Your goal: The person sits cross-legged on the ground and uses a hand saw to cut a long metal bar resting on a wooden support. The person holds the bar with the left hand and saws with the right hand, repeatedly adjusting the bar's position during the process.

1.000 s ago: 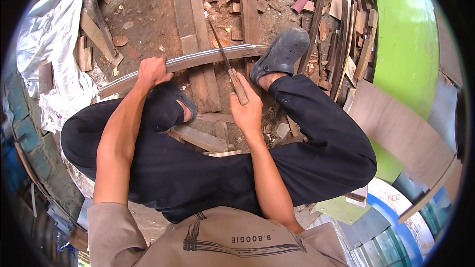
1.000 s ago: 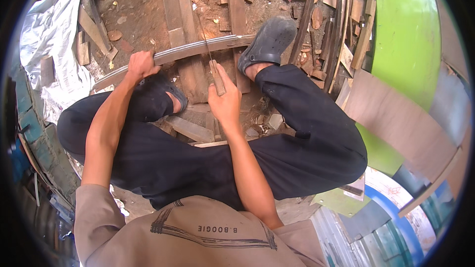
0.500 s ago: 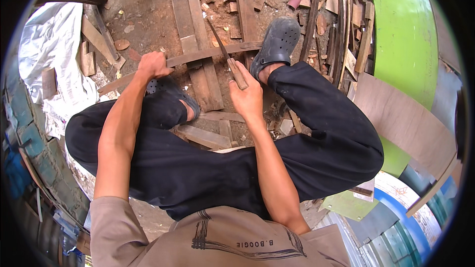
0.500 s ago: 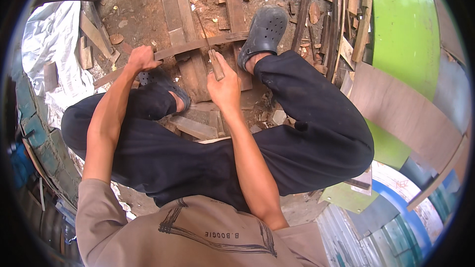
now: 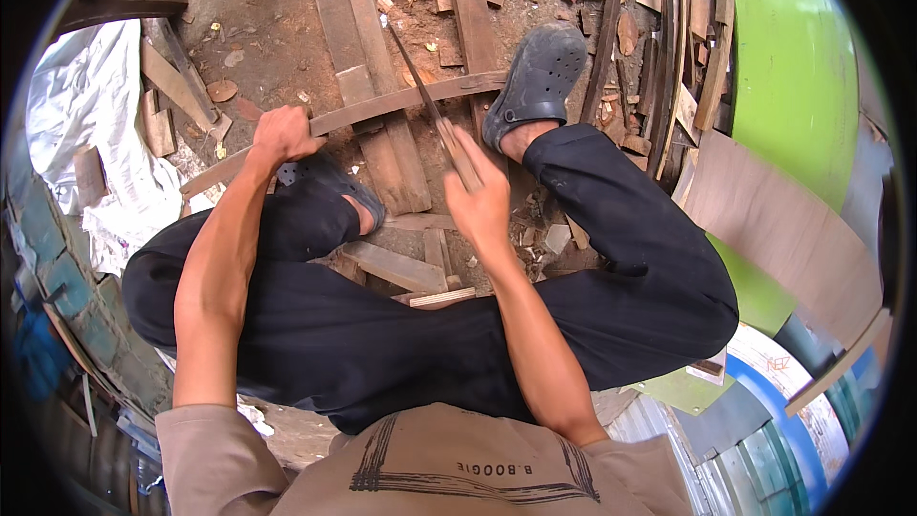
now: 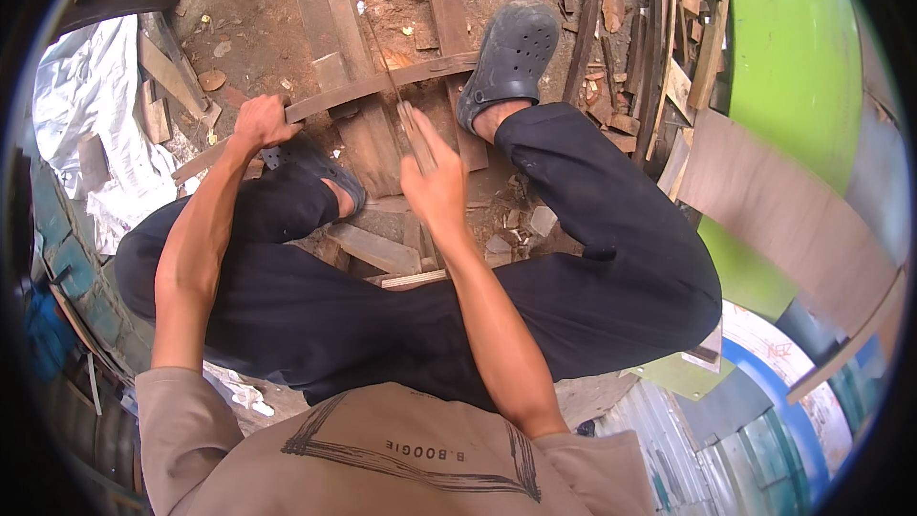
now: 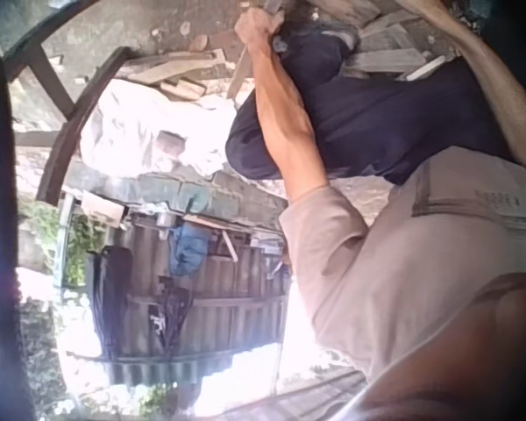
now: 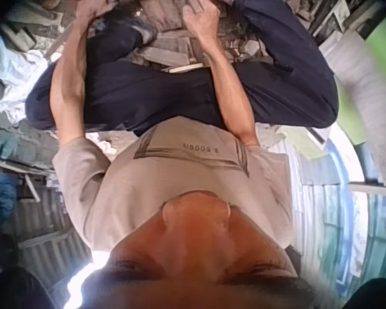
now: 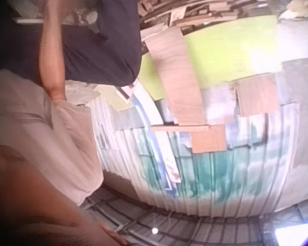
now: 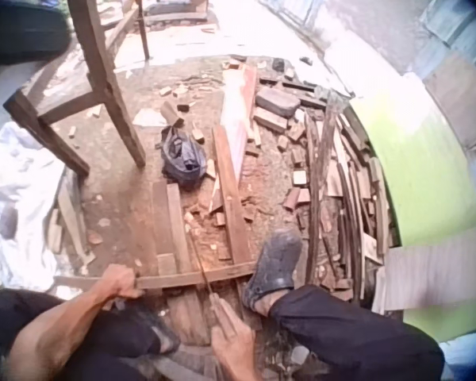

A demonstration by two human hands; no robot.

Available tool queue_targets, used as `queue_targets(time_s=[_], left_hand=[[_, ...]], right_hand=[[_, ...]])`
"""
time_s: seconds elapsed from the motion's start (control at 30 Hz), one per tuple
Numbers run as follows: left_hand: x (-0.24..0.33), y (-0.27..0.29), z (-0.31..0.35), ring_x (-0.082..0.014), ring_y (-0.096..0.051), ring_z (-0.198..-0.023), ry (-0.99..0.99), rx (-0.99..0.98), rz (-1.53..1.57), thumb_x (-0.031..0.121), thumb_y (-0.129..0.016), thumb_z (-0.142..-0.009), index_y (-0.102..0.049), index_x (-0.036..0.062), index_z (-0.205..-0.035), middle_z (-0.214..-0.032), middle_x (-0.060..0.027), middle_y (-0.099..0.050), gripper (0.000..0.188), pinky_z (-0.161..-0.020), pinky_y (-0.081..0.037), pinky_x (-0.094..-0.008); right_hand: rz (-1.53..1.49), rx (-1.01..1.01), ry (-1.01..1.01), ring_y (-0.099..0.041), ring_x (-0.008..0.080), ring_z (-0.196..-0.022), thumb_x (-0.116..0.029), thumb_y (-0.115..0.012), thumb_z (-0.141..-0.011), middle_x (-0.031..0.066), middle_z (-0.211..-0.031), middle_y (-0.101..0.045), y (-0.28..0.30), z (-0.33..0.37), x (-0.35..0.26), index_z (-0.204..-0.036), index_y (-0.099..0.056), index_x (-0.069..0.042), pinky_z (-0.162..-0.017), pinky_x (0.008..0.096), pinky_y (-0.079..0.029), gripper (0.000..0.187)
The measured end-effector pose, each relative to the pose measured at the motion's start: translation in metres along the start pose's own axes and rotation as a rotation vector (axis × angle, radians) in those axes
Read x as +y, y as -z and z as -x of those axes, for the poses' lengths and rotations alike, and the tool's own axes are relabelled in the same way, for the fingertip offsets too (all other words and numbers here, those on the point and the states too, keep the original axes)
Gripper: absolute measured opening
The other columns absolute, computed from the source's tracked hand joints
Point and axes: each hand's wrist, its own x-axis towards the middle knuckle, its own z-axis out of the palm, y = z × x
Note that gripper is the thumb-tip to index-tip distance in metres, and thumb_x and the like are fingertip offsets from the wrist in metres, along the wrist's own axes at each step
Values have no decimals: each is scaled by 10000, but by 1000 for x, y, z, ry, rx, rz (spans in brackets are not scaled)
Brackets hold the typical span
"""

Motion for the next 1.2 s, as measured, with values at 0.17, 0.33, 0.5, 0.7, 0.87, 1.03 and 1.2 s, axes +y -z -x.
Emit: queue_targets(time_s=[0.17,0.33,0.5,0.7,0.87,1.03,1.2], left_hand=[[-23,-6,-3,-448,-712,-891,12,24,-19,422,-730,-741,-763,15,-933,-865,-279,-721,452,-820,-572,-507],[-12,-2,3,-440,-722,-893,-7,103,-26,452,-746,-748,-758,-24,-868,-885,-284,-728,491,-834,-580,-490],[-15,-6,-2,-441,-721,-910,3,25,-8,444,-746,-749,-757,-15,-898,-904,-286,-729,483,-849,-576,-497],[-13,0,6,-438,-720,-917,17,52,-6,441,-737,-752,-760,-15,-882,-904,-285,-729,475,-853,-574,-496],[-13,-2,1,-429,-722,-923,-5,34,19,439,-731,-737,-761,-20,-885,-909,-288,-728,483,-855,-574,-493],[-14,-2,6,-425,-724,-917,40,13,9,442,-730,-742,-762,-20,-883,-908,-277,-732,485,-849,-577,-483],[-12,3,1,-430,-725,-901,14,31,3,444,-731,-732,-761,-17,-887,-890,-279,-731,487,-843,-580,-484]], right_hand=[[91,-40,-20,-683,367,-1190,19,-586,-839,270,-1277,-681,19,58,-24,-1451,-564,-26,-971,370,-532,615],[79,-50,29,-638,258,-1278,83,-557,-836,235,-1353,-664,37,90,-25,-1430,-567,37,-1040,326,-481,595],[33,-33,-68,-649,360,-1247,12,-567,-850,225,-1358,-656,-12,15,3,-1457,-549,-15,-997,360,-514,607],[118,-77,-67,-610,287,-1315,95,-544,-832,224,-1390,-643,51,115,-33,-1432,-545,71,-1095,354,-448,601],[-49,0,-11,-645,253,-1259,61,-559,-843,211,-1362,-661,-27,-9,17,-1436,-562,30,-1059,338,-467,594],[116,-47,9,-634,325,-1285,50,-567,-838,249,-1354,-656,26,82,-14,-1450,-552,20,-1035,361,-494,612],[130,-20,14,-683,330,-1208,69,-563,-827,241,-1307,-684,15,60,-3,-1449,-561,4,-1000,344,-514,625]])
